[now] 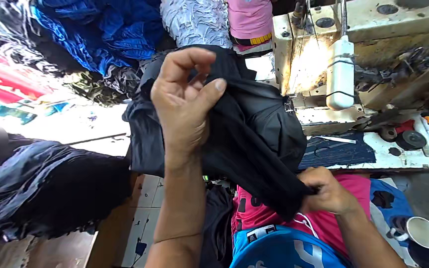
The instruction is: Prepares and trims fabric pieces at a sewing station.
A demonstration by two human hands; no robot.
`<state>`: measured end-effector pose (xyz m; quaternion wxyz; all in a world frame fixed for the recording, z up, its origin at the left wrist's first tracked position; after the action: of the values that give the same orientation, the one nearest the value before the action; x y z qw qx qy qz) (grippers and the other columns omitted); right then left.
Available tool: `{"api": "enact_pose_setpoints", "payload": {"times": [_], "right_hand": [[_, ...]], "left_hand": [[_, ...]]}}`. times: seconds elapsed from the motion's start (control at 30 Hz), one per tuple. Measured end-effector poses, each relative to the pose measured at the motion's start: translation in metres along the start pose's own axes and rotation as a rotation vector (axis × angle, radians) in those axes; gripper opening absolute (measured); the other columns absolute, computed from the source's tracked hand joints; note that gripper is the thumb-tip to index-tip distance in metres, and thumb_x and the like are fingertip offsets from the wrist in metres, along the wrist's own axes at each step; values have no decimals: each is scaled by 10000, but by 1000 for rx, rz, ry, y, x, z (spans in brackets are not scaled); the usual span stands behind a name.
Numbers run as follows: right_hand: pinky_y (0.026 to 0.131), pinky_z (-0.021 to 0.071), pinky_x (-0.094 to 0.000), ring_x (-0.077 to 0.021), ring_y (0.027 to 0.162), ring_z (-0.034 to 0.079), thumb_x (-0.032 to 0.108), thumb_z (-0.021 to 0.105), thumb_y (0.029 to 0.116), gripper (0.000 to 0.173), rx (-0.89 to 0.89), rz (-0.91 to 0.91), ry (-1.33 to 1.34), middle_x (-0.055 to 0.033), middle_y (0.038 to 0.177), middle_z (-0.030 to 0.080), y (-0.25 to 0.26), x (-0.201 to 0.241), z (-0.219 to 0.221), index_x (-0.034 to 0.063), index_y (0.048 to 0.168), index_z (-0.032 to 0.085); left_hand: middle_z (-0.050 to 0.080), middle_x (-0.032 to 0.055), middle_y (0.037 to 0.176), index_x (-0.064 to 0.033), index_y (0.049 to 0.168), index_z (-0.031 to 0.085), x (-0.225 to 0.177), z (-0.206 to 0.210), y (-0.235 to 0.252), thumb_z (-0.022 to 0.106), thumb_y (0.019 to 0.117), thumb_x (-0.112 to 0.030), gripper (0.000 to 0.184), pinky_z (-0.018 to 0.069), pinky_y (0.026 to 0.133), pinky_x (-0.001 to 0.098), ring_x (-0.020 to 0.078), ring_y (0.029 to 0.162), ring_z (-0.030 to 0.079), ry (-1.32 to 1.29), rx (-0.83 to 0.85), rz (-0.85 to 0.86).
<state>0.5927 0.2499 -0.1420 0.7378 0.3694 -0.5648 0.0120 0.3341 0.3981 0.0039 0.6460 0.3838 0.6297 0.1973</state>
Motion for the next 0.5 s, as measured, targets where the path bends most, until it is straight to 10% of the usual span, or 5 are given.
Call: {"api": "enact_pose_setpoints", "payload": {"times": [0.17,0.27,0.43,0.5], "right_hand": [[567,446,-114,80,634,530,338,772,908,212,-47,92,-8,141,696,571,-1,9,-31,185,852,636],[646,552,-268,-80,691,618,75,725,907,91,-351,427,26,-16,792,667,21,-15,-34,58,996,731],[628,582,-264,-108,683,653,-13,663,949,160,-298,334,29,-98,849,717,46,-4,-30,-28,1095,728],[571,553,-237,-95,631,627,-15,703,921,112,-283,302,-46,-84,803,706,53,8,-31,-26,1029,732]], "left_hand": [[616,51,1170,-85,1076,710,17,-39,-24,721,848,-13,240,581,844,288,156,1036,630,491,152,-53],[508,183,1439,-101,1201,702,29,-44,-27,732,861,-80,342,560,849,492,320,1150,598,912,300,-263],[669,83,1288,-34,1161,727,43,36,-36,725,952,-357,384,593,956,372,178,1163,659,200,637,-136],[727,-22,1036,-79,1130,729,51,52,-35,765,907,-407,398,595,848,274,61,950,681,129,856,-197]]}}
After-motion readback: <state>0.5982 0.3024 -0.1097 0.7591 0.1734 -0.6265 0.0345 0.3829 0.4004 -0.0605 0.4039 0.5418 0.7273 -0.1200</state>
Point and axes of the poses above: each hand's wrist, its own y-axis towards the middle knuckle, its own z-axis out of the palm, x = y × z, the point moved 1 cm from there along y, towards the middle knuckle
